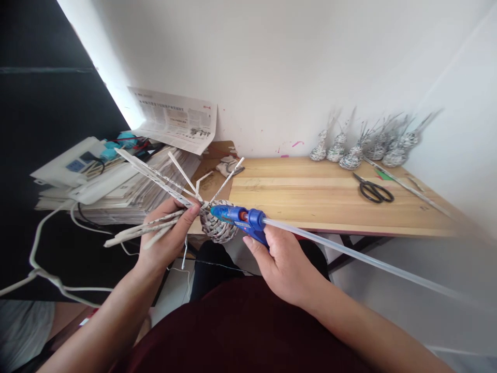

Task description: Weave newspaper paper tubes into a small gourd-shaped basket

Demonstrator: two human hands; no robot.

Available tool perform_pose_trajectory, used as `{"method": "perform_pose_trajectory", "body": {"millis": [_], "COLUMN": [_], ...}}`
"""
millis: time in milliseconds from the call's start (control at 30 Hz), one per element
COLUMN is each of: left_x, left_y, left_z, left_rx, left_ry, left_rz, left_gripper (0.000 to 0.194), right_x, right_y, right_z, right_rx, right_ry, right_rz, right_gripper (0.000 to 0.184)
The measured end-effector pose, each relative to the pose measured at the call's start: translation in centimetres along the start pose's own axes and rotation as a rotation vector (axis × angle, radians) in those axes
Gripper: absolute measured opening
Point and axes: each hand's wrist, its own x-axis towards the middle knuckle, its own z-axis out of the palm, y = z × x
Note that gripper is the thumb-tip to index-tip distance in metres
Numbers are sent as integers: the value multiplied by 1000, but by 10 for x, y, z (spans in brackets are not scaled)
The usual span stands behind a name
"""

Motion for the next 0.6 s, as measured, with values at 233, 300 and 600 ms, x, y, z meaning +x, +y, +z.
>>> {"method": "perform_pose_trajectory", "body": {"millis": [233, 300, 600], "left_x": [-3, -4, 1], "left_y": [-3, -7, -4], "left_z": [-5, -10, -54], "left_rx": [187, 213, 157], "left_ry": [5, 10, 308], "left_rz": [88, 95, 109], "left_gripper": [14, 15, 12], "right_x": [6, 8, 72], "right_y": [-6, -7, 33], "right_z": [2, 2, 38], "right_rx": [106, 109, 793], "right_ry": [-58, -74, -186], "right_rz": [35, 47, 498], "right_gripper": [20, 19, 23]}}
